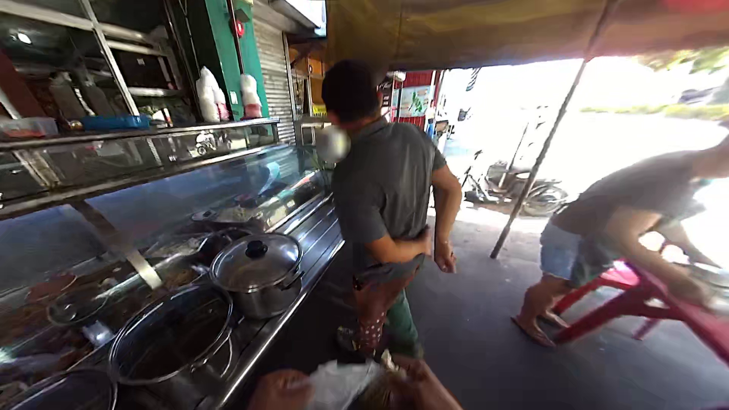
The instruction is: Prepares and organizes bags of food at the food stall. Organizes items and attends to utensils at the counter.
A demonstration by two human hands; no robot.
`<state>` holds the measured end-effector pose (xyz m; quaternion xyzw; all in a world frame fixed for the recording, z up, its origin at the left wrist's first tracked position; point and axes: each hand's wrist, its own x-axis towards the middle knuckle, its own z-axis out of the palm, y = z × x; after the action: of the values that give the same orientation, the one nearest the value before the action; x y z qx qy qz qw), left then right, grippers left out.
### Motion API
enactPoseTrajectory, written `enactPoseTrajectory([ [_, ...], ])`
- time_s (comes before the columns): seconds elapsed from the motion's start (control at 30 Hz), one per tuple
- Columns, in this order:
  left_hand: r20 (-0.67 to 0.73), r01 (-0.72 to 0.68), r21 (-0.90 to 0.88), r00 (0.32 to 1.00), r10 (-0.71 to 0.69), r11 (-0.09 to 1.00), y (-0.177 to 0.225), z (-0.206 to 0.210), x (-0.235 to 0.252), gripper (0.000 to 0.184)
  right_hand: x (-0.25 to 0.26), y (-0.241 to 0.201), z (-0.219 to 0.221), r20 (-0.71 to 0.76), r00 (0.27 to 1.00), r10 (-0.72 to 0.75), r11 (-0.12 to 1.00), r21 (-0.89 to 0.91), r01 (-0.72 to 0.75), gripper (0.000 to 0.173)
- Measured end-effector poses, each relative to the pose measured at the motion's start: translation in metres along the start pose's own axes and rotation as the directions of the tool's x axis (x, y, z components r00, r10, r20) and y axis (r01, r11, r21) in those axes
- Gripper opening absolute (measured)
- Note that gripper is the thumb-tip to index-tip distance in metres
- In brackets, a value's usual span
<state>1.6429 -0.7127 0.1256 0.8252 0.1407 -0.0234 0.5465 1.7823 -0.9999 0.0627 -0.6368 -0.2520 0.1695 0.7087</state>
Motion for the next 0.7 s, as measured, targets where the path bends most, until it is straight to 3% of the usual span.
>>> enactPoseTrajectory([
  [0.13, -0.101, 0.043, 0.298, 0.995, -0.013, 0.954, 0.028, 0.004, 0.044, 0.050, 0.004, -0.035, -0.027, 0.021, 0.995, -0.096, 0.938, -0.332, 0.098, 0.021],
  [0.23, -0.061, -0.022, 0.397, 0.997, 0.050, 0.917, 0.039, 0.010, 0.066, 0.053, 0.002, -0.073, -0.041, 0.027, 0.987, -0.160, 0.901, -0.404, 0.157, 0.015],
  [0.37, 0.130, -0.122, 0.482, 0.989, 0.067, 0.868, 0.058, 0.027, 0.076, 0.050, 0.005, -0.099, -0.029, 0.127, 0.982, -0.141, 0.961, -0.221, 0.167, 0.012],
  [0.5, 0.281, -0.227, 0.460, 0.954, 0.101, 0.859, 0.070, 0.043, 0.076, 0.051, 0.015, -0.078, 0.005, 0.191, 0.981, 0.030, 0.996, -0.088, -0.014, 0.027],
  [0.6, 0.242, -0.263, 0.430, 0.955, 0.170, 0.864, 0.060, 0.042, 0.075, 0.042, 0.023, -0.053, 0.021, 0.053, 0.990, 0.127, 0.992, -0.029, -0.125, 0.012],
  [0.7, 0.090, -0.193, 0.546, 0.981, 0.172, 0.815, 0.041, 0.037, 0.077, 0.051, 0.030, -0.052, 0.032, -0.203, 0.958, 0.202, 0.979, 0.055, -0.195, 0.008],
])
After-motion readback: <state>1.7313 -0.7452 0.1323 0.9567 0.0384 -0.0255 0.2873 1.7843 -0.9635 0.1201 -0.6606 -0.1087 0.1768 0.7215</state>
